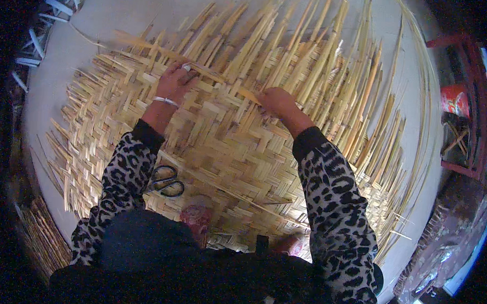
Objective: The person weaves a large circular mat or basket base using dried palm or bamboo strips. They interlace the strips by hand, adjusting and tightening the weave as they work. Scissors are visible nearby but not used during the clip.
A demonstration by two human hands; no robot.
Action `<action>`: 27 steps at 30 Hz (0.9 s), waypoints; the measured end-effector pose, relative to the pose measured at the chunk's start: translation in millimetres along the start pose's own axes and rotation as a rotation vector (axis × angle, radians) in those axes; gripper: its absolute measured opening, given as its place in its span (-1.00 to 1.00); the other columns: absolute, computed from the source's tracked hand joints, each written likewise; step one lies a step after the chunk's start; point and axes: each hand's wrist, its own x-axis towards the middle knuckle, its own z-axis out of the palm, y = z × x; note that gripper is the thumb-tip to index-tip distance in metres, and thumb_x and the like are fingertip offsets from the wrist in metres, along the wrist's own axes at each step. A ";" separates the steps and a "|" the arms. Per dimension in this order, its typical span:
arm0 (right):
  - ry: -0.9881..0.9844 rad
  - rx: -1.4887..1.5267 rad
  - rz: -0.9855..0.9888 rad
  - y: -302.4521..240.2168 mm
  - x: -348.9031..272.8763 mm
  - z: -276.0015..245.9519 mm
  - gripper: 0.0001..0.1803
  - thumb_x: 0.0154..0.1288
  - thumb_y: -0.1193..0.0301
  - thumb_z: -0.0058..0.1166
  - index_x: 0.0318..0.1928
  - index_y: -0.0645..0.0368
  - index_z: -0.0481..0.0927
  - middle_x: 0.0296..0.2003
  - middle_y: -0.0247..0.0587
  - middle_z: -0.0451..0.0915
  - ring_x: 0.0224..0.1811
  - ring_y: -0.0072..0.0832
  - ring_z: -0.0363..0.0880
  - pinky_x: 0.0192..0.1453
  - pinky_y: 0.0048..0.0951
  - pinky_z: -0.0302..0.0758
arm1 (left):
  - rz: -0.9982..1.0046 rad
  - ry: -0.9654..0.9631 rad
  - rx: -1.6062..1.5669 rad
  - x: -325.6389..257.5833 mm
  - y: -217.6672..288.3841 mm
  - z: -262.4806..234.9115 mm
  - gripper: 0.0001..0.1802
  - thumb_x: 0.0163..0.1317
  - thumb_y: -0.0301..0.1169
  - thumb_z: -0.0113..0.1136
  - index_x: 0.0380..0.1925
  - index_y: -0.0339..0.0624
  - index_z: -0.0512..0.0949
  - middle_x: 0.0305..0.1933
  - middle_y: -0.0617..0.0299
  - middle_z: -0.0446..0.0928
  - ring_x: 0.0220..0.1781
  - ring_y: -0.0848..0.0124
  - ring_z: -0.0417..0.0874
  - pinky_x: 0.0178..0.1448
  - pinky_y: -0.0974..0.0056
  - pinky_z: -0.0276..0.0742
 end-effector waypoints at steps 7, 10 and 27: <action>0.135 -0.387 -0.216 5.9 13.9 -0.4 -0.73 0.17 0.20 0.04 -0.32 0.09 0.69 -0.47 -0.19 0.66 -0.39 -0.26 0.65 -0.23 -0.23 0.55 | -0.082 0.117 -0.066 15.1 3.7 -8.7 -0.80 0.20 -0.40 0.18 -0.17 -0.09 0.47 -0.17 0.18 0.53 -0.11 0.18 0.62 -0.01 -0.07 0.61; 0.072 -0.354 -0.268 -0.4 15.7 -2.7 -0.73 0.19 0.24 0.08 -0.32 0.19 0.66 -0.52 -0.18 0.64 -0.48 -0.32 0.66 -0.32 -0.31 0.57 | -0.191 0.171 0.064 23.5 12.9 -9.2 -0.84 0.19 -0.38 0.21 -0.24 -0.08 0.49 -0.24 0.22 0.54 -0.17 0.20 0.64 -0.09 -0.06 0.65; 0.261 -0.698 -0.424 -13.1 3.3 13.6 -0.76 0.15 0.29 0.02 -0.33 0.20 0.63 -0.34 0.07 0.62 -0.23 0.06 0.59 -0.12 0.02 0.52 | -0.051 0.272 0.164 15.3 -0.7 -29.1 -0.75 0.14 -0.47 0.26 -0.22 -0.33 0.47 -0.31 0.08 0.58 -0.34 0.24 0.66 -0.30 0.19 0.71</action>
